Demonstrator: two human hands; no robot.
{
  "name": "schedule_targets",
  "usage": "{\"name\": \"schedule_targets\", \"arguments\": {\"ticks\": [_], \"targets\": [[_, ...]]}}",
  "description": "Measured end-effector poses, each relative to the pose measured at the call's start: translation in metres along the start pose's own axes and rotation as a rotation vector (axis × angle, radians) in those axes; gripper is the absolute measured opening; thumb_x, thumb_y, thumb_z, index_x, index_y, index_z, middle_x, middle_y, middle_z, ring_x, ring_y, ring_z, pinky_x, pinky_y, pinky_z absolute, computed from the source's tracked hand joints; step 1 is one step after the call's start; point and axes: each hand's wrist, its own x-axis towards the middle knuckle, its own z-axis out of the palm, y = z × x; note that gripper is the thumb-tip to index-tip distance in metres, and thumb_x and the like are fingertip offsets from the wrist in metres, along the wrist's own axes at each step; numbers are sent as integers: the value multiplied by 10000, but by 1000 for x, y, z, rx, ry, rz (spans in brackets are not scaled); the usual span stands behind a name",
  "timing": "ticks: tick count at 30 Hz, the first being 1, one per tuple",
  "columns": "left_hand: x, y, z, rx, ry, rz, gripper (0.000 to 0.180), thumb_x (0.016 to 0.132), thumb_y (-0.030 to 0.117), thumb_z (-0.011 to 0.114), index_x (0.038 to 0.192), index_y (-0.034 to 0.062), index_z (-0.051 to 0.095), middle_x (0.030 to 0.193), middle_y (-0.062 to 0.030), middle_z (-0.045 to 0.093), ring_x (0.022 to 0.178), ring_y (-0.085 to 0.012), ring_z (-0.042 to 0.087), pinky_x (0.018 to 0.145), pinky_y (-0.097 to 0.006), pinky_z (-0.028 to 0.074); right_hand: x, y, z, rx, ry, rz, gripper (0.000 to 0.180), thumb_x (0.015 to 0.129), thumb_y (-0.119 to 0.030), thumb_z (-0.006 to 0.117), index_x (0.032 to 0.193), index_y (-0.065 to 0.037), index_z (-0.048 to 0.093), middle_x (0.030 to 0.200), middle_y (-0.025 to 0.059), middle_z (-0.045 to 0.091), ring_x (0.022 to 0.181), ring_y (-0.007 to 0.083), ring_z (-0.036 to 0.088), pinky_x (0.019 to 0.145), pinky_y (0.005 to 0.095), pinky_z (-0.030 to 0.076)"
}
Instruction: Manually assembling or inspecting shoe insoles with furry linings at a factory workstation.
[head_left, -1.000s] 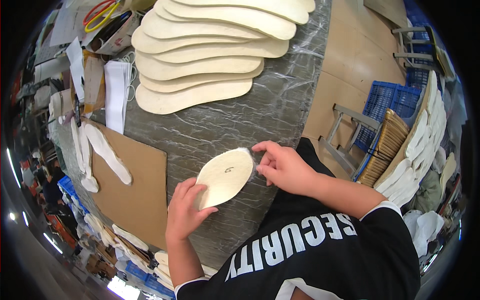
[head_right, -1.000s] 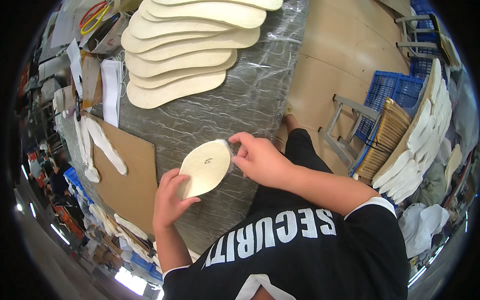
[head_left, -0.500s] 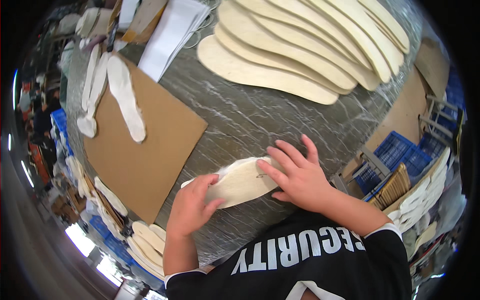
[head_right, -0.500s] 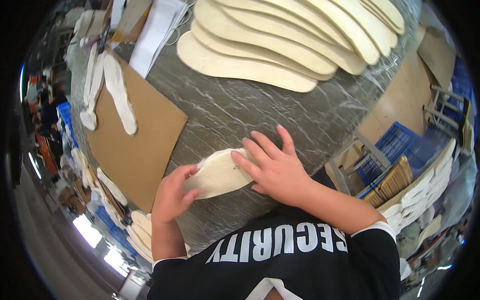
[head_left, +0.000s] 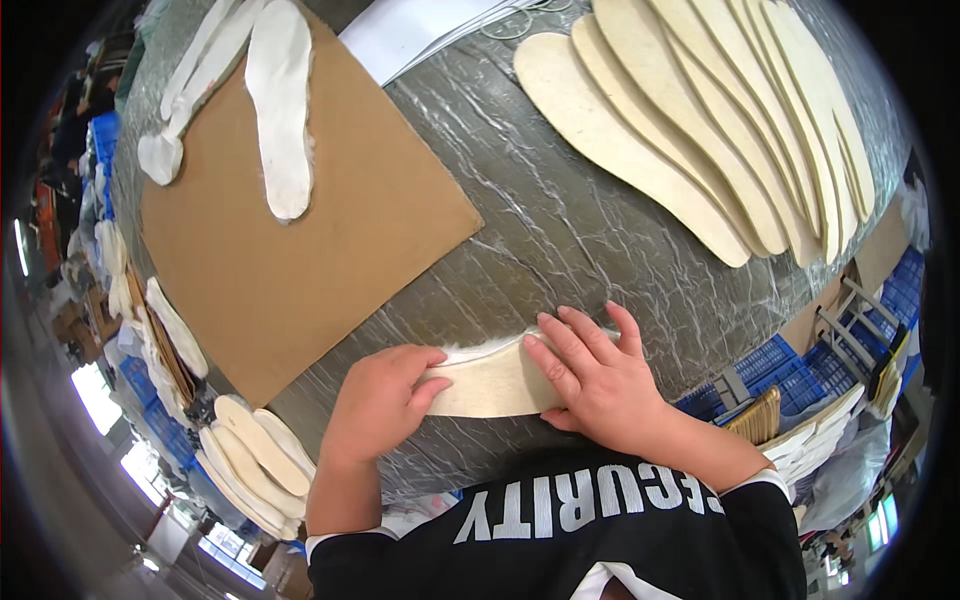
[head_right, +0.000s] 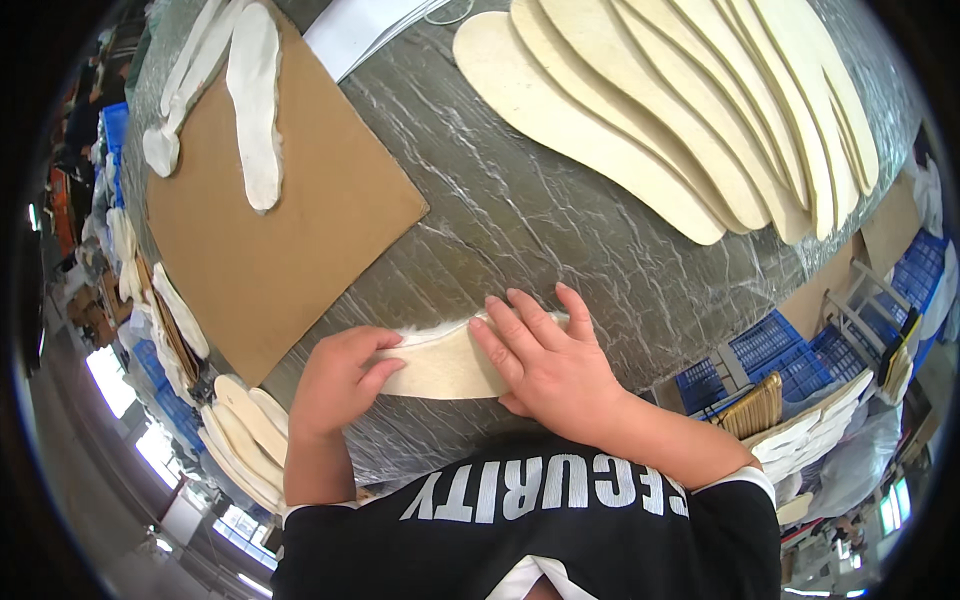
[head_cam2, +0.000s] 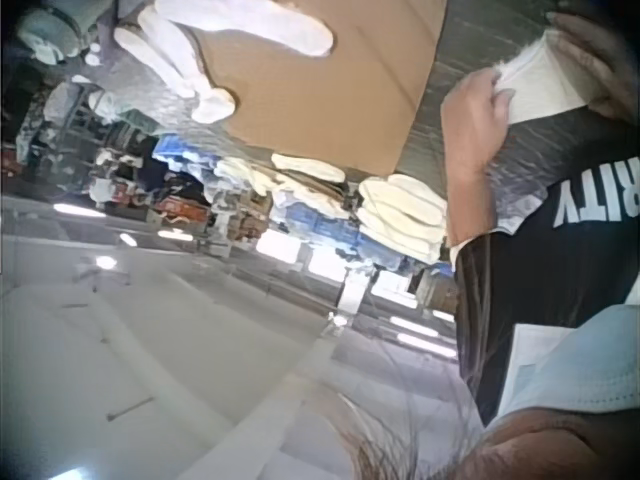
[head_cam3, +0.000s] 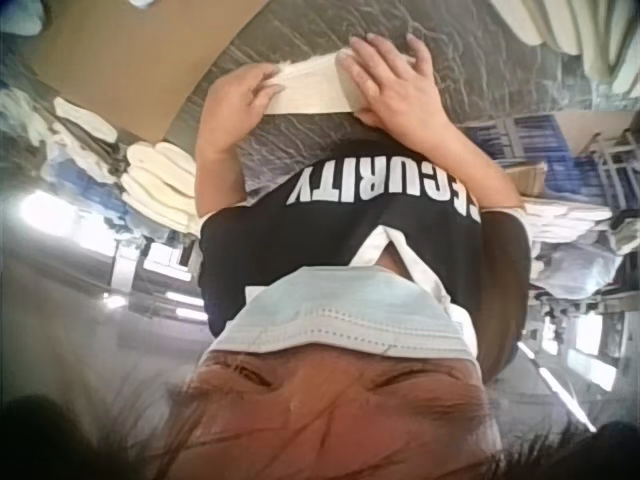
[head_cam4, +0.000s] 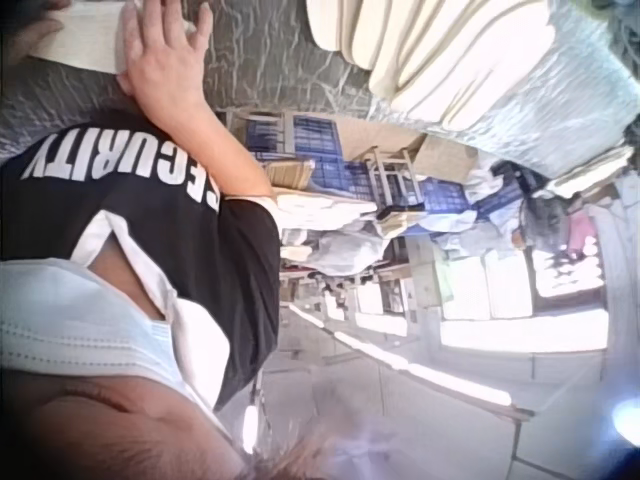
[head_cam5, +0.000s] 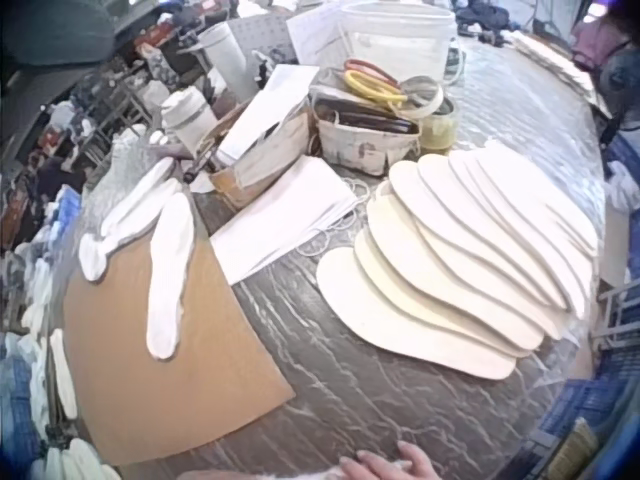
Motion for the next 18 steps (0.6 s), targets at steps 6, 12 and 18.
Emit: {"name": "schedule_targets", "arguments": {"ticks": [6, 12, 18], "targets": [[0, -2, 2, -54, -28, -64, 202, 754, 106, 717, 925, 12, 665, 851, -143, 664, 753, -325, 637, 666, -348, 505, 13, -6, 1, 15, -54, -45, 964, 480, -362, 833, 1329, -65, 486, 1309, 107, 490, 1243, 274, 460, 1039, 555, 274], [-14, -21, -8, -96, 25, -206, 177, 761, 69, 715, 916, 3, 659, 793, -106, 668, 693, -216, 635, 648, -294, 493, 13, -3, -9, -31, -74, -18, 827, 558, -311, 796, 1293, -51, 519, 1267, 101, 509, 1191, 251, 484, 1014, 530, 314], [-26, -30, 2, -477, 123, -398, 125, 788, 12, 702, 900, -18, 654, 782, -38, 669, 713, -79, 601, 655, -236, 484, 16, -12, -26, -105, -107, 30, 801, 566, -330, 801, 1268, -46, 541, 1283, 110, 508, 1213, 274, 478, 1020, 562, 292]]}}
